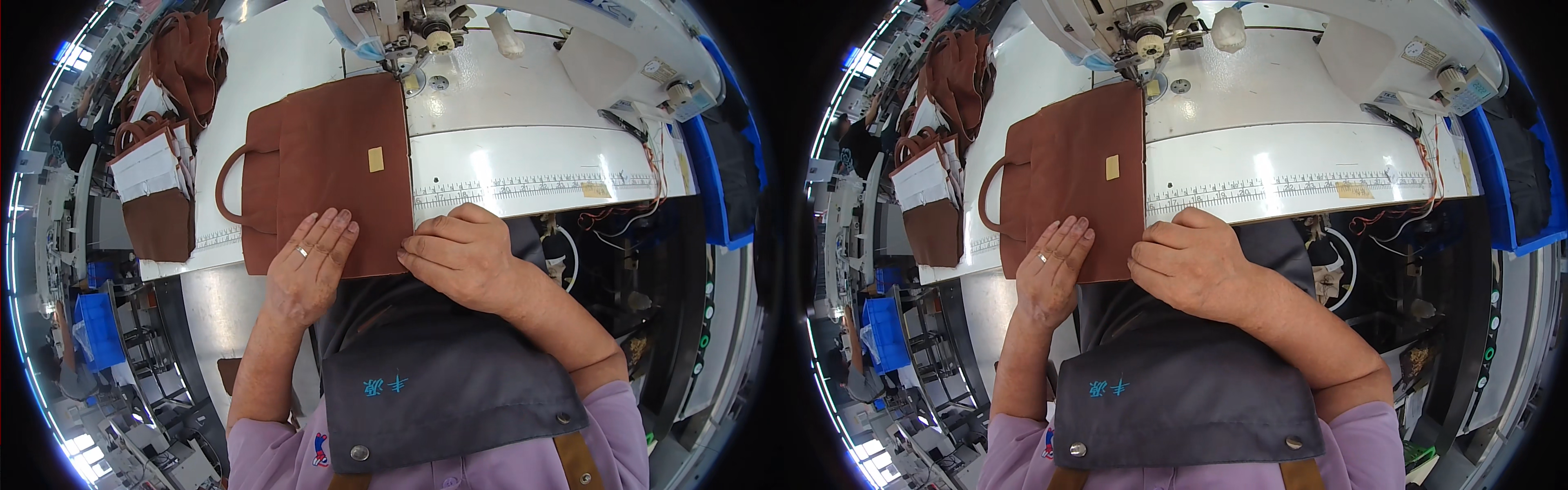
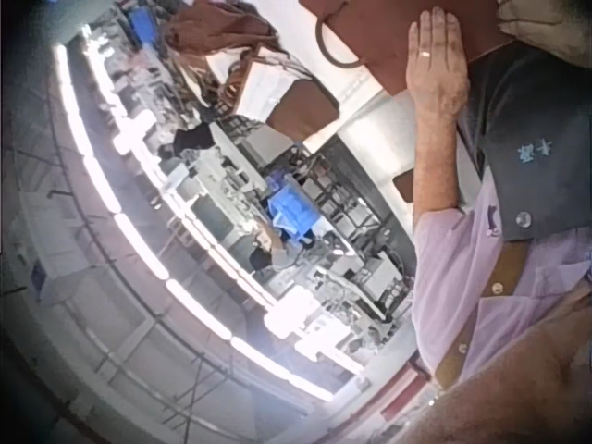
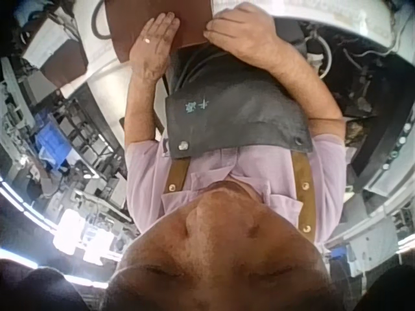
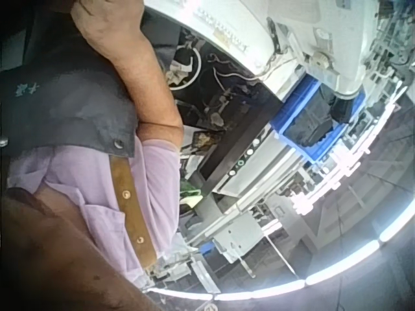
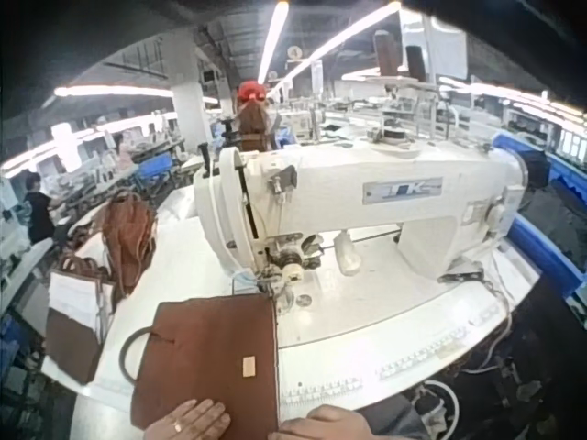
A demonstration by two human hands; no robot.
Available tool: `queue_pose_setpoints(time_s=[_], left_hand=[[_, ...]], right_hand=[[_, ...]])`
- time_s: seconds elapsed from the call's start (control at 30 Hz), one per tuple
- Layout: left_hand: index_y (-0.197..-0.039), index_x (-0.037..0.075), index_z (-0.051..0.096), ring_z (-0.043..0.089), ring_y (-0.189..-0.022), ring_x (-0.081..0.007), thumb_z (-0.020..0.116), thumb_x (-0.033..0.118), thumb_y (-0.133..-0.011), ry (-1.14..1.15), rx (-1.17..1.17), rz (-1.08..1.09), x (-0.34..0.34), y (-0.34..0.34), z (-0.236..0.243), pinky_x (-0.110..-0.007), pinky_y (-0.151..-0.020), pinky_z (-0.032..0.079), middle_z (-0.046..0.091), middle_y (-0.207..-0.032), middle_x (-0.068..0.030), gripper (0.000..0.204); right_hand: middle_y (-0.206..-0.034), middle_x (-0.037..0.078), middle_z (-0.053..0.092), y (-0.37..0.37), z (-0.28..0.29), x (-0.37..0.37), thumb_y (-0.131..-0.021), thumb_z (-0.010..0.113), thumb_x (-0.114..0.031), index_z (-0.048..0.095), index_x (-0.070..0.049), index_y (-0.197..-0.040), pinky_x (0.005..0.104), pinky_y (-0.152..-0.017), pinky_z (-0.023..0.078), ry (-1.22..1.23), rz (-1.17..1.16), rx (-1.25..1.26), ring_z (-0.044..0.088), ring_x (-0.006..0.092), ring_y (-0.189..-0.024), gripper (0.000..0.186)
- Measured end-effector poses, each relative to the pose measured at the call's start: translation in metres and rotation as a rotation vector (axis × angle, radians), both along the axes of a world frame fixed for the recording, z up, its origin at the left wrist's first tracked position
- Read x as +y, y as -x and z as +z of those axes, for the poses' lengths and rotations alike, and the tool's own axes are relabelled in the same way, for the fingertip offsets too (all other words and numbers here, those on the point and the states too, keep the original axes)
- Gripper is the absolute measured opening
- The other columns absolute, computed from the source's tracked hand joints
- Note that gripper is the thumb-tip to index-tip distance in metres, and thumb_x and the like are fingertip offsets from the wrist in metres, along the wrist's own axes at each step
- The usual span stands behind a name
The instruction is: The person sews the edges of brown tote bags using an industrial sewing machine. They guide the bag under the needle, stitch along the edges, and trim excess thread. The person repeats this process for multiple bags, stacking the finished ones to the side.
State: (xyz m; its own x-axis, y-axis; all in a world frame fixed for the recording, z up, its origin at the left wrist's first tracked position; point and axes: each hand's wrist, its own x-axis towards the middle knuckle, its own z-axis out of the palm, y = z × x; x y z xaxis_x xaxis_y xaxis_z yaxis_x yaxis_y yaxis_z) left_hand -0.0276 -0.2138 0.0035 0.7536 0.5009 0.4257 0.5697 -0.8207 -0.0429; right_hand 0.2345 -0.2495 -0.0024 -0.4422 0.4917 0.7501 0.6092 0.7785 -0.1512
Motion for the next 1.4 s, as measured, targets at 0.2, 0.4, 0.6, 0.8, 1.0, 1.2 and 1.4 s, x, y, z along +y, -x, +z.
queue_pose_setpoints(time_s=[0.2,0.4,0.6,0.8,1.0,1.2,1.4], left_hand=[[-0.122,-0.002,0.072,0.069,-0.124,-0.0304,0.060,-0.005,-0.083,0.086,0.049,-0.101,0.004,0.000,0.010,-0.046,-0.110,0.054,0.072,-0.128,-0.0159,0.041],[-0.125,-0.003,0.070,0.067,-0.126,-0.0305,0.061,-0.003,-0.083,0.164,0.071,-0.158,0.005,0.001,0.019,-0.047,-0.111,0.053,0.071,-0.131,-0.0162,0.042],[-0.126,-0.001,0.069,0.066,-0.127,-0.0288,0.061,-0.003,-0.084,0.289,0.091,-0.169,0.005,-0.010,0.033,-0.045,-0.112,0.052,0.069,-0.133,-0.0148,0.043],[-0.128,0.003,0.070,0.065,-0.130,-0.0259,0.063,-0.003,-0.083,0.349,0.117,-0.177,0.012,-0.011,0.040,-0.047,-0.114,0.049,0.069,-0.135,-0.0128,0.046],[-0.128,0.005,0.069,0.064,-0.131,-0.0261,0.070,0.003,-0.080,0.515,0.032,-0.149,0.014,-0.013,0.053,-0.048,-0.115,0.046,0.068,-0.136,-0.0102,0.049],[-0.118,0.006,0.071,0.066,-0.123,-0.0296,0.064,0.002,-0.083,0.508,-0.175,-0.133,0.040,-0.045,0.058,-0.051,-0.113,0.045,0.071,-0.130,-0.0095,0.036],[-0.105,0.007,0.068,0.063,-0.121,-0.0307,0.055,-0.005,-0.084,0.308,-0.080,-0.382,0.115,-0.093,0.055,-0.048,-0.111,0.045,0.071,-0.116,-0.0091,0.028]], right_hand=[[-0.090,-0.002,0.066,-0.001,-0.005,-0.001,-0.070,0.070,-0.014,0.069,-0.011,-0.085,0.0287,-0.069,0.048,0.022,0.008,-0.046,0.066,0.0131,-0.090,0.015],[-0.090,0.000,0.067,-0.001,0.008,0.002,-0.071,0.069,-0.013,0.068,-0.010,-0.083,0.0281,-0.074,0.052,-0.015,0.034,-0.088,0.069,0.0147,-0.092,0.012],[-0.094,0.001,0.072,-0.007,0.009,-0.003,-0.074,0.073,-0.011,0.072,-0.008,-0.085,0.0270,-0.077,0.053,0.091,0.026,-0.161,0.073,0.0126,-0.095,0.011],[-0.095,0.000,0.075,-0.008,0.006,-0.003,-0.075,0.075,-0.011,0.075,-0.008,-0.087,0.0263,-0.075,0.051,0.079,0.017,-0.115,0.073,0.0108,-0.095,0.013],[-0.096,0.001,0.075,-0.008,0.004,-0.003,-0.074,0.074,-0.011,0.075,-0.008,-0.087,0.0275,-0.075,0.051,0.083,0.026,-0.080,0.073,0.0116,-0.096,0.014],[-0.088,0.003,0.068,0.002,0.019,-0.001,-0.071,0.069,-0.014,0.070,-0.007,-0.081,0.0297,-0.074,0.052,0.005,0.025,-0.033,0.071,0.0167,-0.092,0.013],[-0.091,0.003,0.071,0.005,0.036,0.002,-0.072,0.070,-0.013,0.072,-0.006,-0.084,0.0290,-0.075,0.052,0.008,0.026,-0.037,0.073,0.0164,-0.093,0.014]])
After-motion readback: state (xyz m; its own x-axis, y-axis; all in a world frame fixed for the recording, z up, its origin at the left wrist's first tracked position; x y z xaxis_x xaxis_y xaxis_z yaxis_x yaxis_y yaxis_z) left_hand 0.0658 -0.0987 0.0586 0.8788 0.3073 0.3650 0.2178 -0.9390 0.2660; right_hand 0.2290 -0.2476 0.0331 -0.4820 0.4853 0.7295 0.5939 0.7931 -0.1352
